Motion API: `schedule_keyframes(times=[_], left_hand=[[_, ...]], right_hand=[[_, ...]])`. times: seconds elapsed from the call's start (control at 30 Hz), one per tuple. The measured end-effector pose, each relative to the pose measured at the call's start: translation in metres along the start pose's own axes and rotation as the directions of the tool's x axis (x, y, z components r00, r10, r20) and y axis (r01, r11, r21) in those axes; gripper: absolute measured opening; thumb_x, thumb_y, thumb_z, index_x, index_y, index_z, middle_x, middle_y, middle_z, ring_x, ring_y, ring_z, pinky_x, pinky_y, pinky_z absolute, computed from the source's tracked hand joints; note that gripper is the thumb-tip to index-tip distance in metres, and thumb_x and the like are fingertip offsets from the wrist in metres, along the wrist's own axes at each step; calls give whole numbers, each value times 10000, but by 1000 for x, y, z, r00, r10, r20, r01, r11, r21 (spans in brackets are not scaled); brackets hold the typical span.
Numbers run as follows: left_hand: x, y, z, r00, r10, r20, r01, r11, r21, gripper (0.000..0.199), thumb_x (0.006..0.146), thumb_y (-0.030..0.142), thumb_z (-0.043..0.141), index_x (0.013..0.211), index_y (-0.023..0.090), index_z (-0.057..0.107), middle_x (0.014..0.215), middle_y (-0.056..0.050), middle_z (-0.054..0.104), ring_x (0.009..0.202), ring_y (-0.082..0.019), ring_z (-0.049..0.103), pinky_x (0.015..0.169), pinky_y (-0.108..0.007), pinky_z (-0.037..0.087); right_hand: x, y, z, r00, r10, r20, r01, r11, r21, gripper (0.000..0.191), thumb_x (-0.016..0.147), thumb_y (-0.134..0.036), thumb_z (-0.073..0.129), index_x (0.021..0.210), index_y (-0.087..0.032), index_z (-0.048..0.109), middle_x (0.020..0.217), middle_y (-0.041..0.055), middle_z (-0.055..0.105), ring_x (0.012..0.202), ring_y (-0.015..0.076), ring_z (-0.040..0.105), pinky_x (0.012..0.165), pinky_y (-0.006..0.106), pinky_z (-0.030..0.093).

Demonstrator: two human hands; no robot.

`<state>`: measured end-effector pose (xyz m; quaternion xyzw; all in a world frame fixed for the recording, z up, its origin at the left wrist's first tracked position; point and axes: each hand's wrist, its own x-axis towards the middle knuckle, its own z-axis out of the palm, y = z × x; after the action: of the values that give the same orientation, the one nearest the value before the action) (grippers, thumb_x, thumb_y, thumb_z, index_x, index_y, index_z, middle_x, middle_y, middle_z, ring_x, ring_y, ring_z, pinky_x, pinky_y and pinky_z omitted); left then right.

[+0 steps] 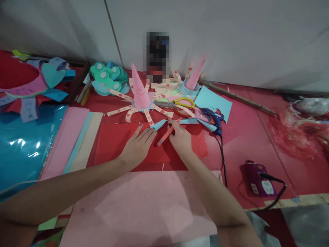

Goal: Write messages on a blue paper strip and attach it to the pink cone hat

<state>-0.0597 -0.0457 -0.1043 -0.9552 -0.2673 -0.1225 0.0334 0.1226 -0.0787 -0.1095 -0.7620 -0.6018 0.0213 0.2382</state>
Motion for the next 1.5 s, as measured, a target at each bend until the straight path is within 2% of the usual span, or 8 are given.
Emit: schedule_keyframes(times=[0.33,0.5,0.67,0.9,1.07,1.3,1.4,1.5], left_hand=[[1,1,-1,997,-42,71,45,998,-41,420,871,100,333,1246,54,515,1239,-150,587,1139,-254,552,941,-390,464],[2,0,-1,997,-34,71,38,998,-44,414,872,106,342,1244,61,519,1245,-153,581,1148,-254,544,937,-396,462],[0,0,0,999,-20,41,21,1000,-17,409,870,115,350,1231,67,536,1238,-139,591,1131,-249,556,940,-388,460],[0,-1,0,1000,10,-11,-10,1000,2,390,863,131,389,1211,58,548,1214,-133,608,1132,-255,552,1020,-451,394],[1,-1,0,999,20,-26,-19,999,31,385,881,130,365,1208,60,555,1252,-128,583,1156,-251,543,1049,-444,374],[-1,2,1,1000,1,24,-3,998,61,396,875,108,371,1228,40,538,1266,-155,562,1177,-260,529,978,-384,454],[0,3,1,1000,-21,15,20,998,53,387,887,129,372,1225,54,543,1263,-143,567,1167,-252,539,936,-368,484],[1,3,0,999,-36,4,36,998,42,380,893,148,370,1212,66,558,1253,-135,577,1159,-247,547,930,-365,487]], right_hand=[[1,-2,-4,996,67,-58,-60,992,115,289,849,-257,472,1109,-282,596,998,36,704,777,232,677,676,368,530],[3,1,-4,991,-2,-132,40,956,292,289,865,-285,466,1140,-256,551,1155,63,638,1089,231,590,902,413,490],[1,-2,-6,980,24,-199,54,925,377,309,878,-297,450,1184,-283,486,1200,74,599,1105,198,580,934,388,477],[-1,-3,-5,922,-85,-378,243,886,395,351,867,-200,462,1213,-248,426,1345,109,489,1278,198,436,1028,432,397],[6,5,1,946,104,-307,45,897,440,348,874,-292,448,1216,-223,442,1288,122,522,1207,197,499,982,416,428],[9,10,3,958,208,-197,-108,898,426,401,876,-369,435,1246,-217,411,1283,120,515,1246,206,457,1036,470,361],[7,9,1,958,121,-259,-37,951,305,381,881,-344,431,1241,-222,414,1358,111,454,1316,213,370,1085,510,278],[4,8,-6,916,-13,-402,81,985,154,372,878,-277,446,1245,-241,396,1404,91,413,1382,217,250,1105,544,220]])
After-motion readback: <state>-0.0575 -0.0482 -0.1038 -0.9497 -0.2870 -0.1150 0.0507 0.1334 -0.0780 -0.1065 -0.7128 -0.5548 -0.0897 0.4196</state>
